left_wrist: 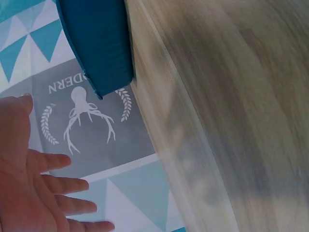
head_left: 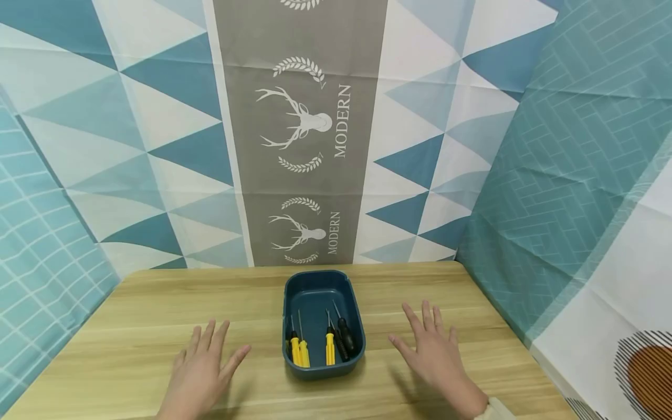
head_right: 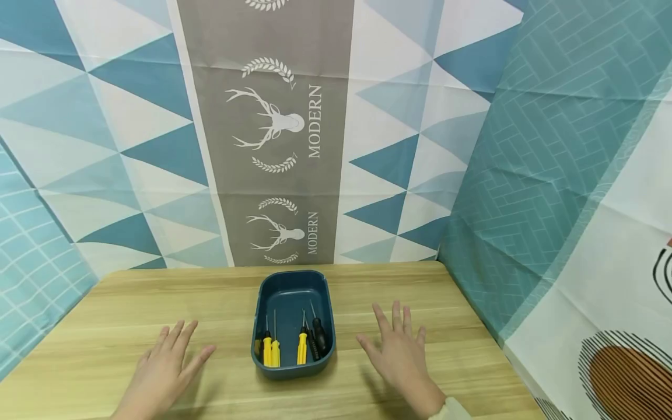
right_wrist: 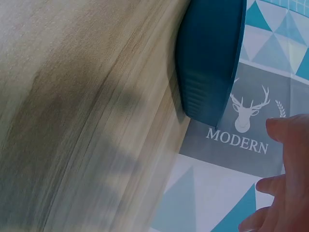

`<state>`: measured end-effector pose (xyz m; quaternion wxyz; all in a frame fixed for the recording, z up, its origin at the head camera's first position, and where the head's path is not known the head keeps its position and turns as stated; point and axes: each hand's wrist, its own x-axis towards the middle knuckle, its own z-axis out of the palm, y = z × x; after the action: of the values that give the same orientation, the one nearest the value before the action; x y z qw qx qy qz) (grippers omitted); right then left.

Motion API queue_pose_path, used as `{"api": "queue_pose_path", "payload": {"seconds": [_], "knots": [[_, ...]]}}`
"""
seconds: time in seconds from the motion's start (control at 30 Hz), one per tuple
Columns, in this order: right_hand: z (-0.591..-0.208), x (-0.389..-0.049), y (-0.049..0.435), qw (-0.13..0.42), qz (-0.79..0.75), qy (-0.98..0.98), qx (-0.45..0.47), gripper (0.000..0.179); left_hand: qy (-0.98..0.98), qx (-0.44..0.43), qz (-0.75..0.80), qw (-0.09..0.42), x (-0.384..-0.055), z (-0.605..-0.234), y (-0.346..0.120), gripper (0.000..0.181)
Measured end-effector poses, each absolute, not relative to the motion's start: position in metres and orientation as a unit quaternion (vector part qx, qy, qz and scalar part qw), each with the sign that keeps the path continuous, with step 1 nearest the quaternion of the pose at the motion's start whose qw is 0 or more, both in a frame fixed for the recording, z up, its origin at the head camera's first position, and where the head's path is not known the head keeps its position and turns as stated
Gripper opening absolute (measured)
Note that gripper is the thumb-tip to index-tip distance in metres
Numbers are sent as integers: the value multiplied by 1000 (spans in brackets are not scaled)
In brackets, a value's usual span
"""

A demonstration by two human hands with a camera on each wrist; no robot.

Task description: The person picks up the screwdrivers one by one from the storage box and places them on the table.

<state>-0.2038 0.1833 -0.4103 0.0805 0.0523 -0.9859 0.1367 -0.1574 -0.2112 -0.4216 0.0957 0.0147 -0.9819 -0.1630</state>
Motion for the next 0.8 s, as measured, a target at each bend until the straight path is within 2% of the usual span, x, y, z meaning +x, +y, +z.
{"api": "queue_pose_path", "payload": {"seconds": [0.13, 0.33, 0.57, 0.8], "knots": [[-410, -206, 184, 81, 153, -984, 52, 83, -972, 0, -208, 113, -162, -421, -211, 80], [-412, -206, 185, 87, 180, -978, 55, 79, -949, 16, -302, 88, -167, -421, -210, 82], [-412, -206, 184, 114, 220, -967, 59, 71, -912, 21, -394, 108, -174, -420, -198, 67], [-414, -207, 182, 138, 246, -957, 68, 59, -871, 56, -481, 85, -182, -426, -185, 59]]}}
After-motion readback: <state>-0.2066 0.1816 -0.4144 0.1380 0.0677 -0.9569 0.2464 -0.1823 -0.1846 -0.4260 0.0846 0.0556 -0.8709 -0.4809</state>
